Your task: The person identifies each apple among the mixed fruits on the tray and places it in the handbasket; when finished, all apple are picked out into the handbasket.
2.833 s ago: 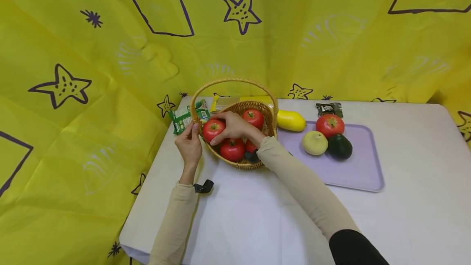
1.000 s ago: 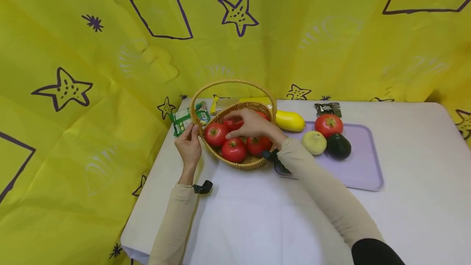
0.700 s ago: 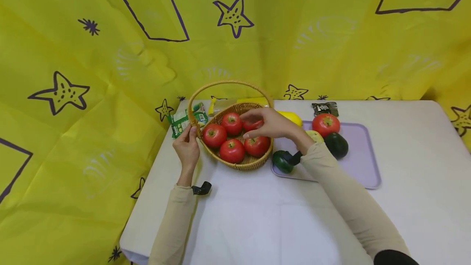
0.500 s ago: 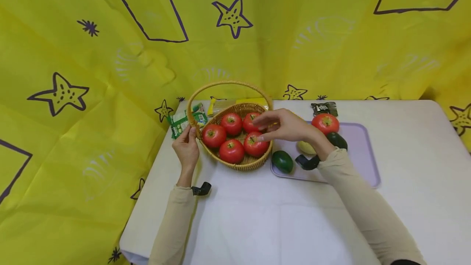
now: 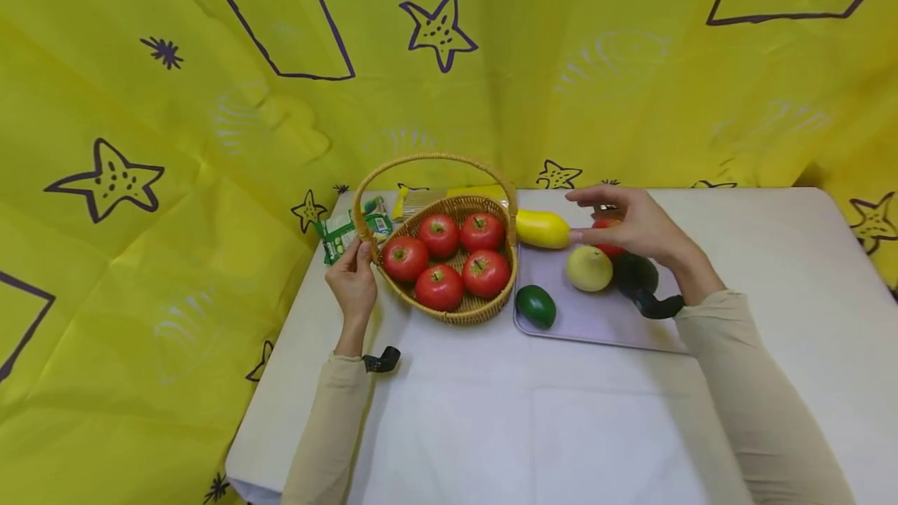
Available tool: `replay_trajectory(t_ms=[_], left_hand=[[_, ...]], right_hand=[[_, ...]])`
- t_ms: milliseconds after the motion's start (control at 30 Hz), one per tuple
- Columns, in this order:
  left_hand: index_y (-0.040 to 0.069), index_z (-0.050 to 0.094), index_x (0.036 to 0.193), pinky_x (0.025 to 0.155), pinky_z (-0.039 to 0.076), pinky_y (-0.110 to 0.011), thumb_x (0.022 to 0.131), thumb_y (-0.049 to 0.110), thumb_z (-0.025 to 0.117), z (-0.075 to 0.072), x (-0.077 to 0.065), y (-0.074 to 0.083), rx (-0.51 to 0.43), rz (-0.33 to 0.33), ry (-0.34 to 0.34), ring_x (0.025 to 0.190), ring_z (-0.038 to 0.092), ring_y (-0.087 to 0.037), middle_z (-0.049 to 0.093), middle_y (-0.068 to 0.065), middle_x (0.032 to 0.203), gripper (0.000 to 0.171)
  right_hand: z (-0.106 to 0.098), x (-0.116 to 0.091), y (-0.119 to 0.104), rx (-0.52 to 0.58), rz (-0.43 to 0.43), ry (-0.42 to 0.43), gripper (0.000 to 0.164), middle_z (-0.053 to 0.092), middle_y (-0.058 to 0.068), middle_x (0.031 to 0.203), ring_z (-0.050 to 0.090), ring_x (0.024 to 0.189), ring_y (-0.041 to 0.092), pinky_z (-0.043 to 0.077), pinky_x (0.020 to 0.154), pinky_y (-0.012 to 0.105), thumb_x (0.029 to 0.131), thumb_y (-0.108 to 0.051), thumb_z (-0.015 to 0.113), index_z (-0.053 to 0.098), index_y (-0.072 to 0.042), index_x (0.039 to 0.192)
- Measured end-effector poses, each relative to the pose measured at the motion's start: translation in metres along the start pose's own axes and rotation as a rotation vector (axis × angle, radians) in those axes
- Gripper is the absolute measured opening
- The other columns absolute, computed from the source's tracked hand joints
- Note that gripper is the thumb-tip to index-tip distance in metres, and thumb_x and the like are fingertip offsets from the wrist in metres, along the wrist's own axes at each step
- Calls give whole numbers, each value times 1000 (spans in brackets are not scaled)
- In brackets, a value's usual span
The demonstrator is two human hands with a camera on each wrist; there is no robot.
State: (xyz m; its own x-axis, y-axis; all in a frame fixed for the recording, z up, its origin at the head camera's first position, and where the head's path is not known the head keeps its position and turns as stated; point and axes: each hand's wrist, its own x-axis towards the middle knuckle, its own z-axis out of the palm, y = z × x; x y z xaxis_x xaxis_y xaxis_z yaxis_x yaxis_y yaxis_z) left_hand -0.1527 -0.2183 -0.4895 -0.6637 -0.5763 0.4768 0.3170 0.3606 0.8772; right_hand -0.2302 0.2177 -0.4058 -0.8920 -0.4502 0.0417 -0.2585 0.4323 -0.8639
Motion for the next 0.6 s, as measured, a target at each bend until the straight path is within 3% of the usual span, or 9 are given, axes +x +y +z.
replay_trajectory(t_ms=[100, 200, 300, 400, 533, 600], left_hand=[[-10, 74, 123, 82, 58, -9, 99, -2, 71, 0, 0, -1, -25, 2, 5, 100, 73, -13, 75, -29, 117, 26], [-12, 73, 123, 82, 57, -9, 99, -4, 70, 1, 1, -1, -43, 1, 10, 98, 71, -4, 74, -32, 117, 26], [-17, 70, 123, 82, 57, -8, 99, -7, 68, 2, 1, 2, -58, 9, 11, 96, 69, 1, 72, -36, 116, 26], [-20, 69, 122, 83, 57, -9, 99, -9, 67, 1, -2, 16, -69, 20, 7, 96, 70, 2, 70, -39, 114, 25], [-20, 68, 122, 84, 58, -11, 99, -8, 67, -1, -4, 34, -63, 18, -2, 97, 72, 0, 70, -39, 114, 25], [-20, 69, 122, 84, 58, -11, 99, -8, 67, -2, -4, 35, -58, 10, -3, 97, 72, 0, 71, -38, 114, 25]], right_hand=[[-9, -3, 13, -35, 40, 1, 64, 62, -16, 138, 58, 119, -1, 48, 104, 18, 91, -16, 86, 61, -18, 149], [-17, -4, 25, -54, 74, -11, 68, 56, -2, 153, 51, 131, 9, 45, 119, 45, 92, -16, 84, 56, -17, 154], [-21, -5, 34, -47, 108, -33, 73, 43, 15, 164, 40, 146, 30, 33, 120, 72, 92, -14, 83, 50, -11, 157], [-24, -6, 43, -41, 134, -51, 73, 36, 21, 168, 32, 151, 45, 28, 121, 74, 93, -12, 83, 49, -6, 157], [-26, -8, 54, -41, 158, -67, 73, 35, 24, 168, 31, 151, 49, 29, 121, 73, 94, -11, 82, 47, -2, 157], [-27, -7, 58, -47, 177, -77, 73, 34, 25, 168, 31, 151, 50, 31, 120, 73, 95, -13, 81, 46, -2, 158]])
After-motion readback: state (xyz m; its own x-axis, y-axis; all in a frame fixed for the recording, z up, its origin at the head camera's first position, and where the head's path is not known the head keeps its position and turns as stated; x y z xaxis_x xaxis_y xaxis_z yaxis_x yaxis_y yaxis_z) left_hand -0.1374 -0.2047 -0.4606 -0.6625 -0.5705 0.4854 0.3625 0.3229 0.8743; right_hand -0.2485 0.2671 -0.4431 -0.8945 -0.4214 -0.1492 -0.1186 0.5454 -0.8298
